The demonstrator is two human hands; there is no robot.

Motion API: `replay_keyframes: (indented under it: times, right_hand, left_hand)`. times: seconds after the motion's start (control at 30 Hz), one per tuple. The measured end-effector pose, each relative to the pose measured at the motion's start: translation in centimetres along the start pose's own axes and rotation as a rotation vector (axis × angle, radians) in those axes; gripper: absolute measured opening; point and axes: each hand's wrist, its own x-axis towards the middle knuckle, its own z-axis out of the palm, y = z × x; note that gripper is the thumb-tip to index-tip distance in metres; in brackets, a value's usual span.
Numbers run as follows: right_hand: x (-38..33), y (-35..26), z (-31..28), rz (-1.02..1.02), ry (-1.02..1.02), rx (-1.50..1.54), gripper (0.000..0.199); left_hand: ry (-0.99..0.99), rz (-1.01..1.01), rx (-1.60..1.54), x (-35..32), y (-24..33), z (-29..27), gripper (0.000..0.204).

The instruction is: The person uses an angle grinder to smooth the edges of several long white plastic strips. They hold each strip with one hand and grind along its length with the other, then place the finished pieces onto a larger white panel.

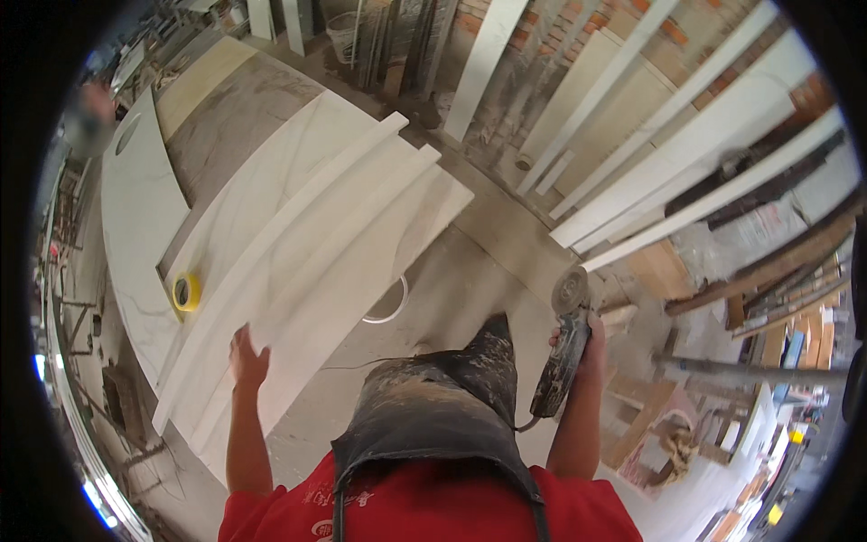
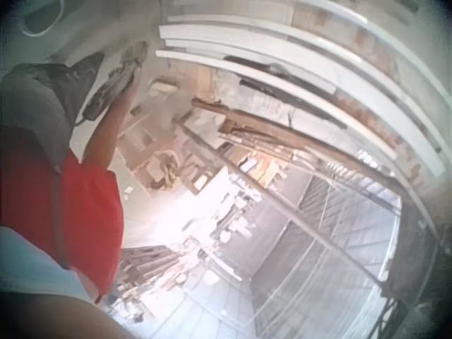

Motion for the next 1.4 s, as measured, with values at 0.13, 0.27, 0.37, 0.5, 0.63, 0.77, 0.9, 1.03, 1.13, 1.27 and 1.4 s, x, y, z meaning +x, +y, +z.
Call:
replay_keyframes:
  times: [0.13,0.27,0.37,0.5,0.63,0.77,0.9,1.03,1.13,1.27,1.4]
  right_hand:
    - [16.0,-3.9,3.5,0.248,-0.207,-0.142,0.052]
    - [30.1,-5.6,10.2,0.486,-0.44,-0.258,0.056]
    - [36.3,-5.6,16.1,0.694,-0.45,-0.413,0.068]
    - [41.4,-4.3,20.5,0.836,-0.555,-0.543,0.07]
    - [43.7,-3.1,23.5,0.907,-0.632,-0.604,0.067]
    - [45.0,-0.8,24.3,0.792,-0.749,-0.598,0.071]
    - [45.9,0.6,24.7,0.735,-0.827,-0.629,0.072]
    - [45.8,1.0,25.1,0.763,-0.856,-0.651,0.071]
    - [45.2,0.9,24.3,0.748,-0.86,-0.661,0.068]
    - [44.5,1.4,21.8,0.716,-0.857,-0.639,0.069]
    - [44.6,1.9,20.3,0.791,-0.766,-0.684,0.07]
  left_hand:
    - [0.014,0.104,-0.079,7.6,17.0,1.8,0.073]
    - [-0.001,0.112,-0.067,14.2,31.8,4.2,0.072]
    - [-0.029,0.018,-0.018,17.5,38.2,5.7,0.07]
    - [-0.08,-0.08,0.042,20.9,42.6,6.1,0.07]
    - [-0.122,-0.211,0.06,22.6,43.9,6.0,0.063]
    - [-0.143,-0.278,0.057,23.5,44.6,5.7,0.059]
    - [-0.103,-0.246,0.079,23.6,44.6,5.8,0.053]
    - [-0.107,-0.241,0.08,23.8,44.4,5.7,0.052]
    - [-0.118,-0.242,0.079,23.9,44.4,5.6,0.053]
    - [-0.118,-0.225,0.092,23.9,44.1,5.8,0.054]
    - [-0.162,-0.234,0.088,24.0,44.1,5.3,0.056]
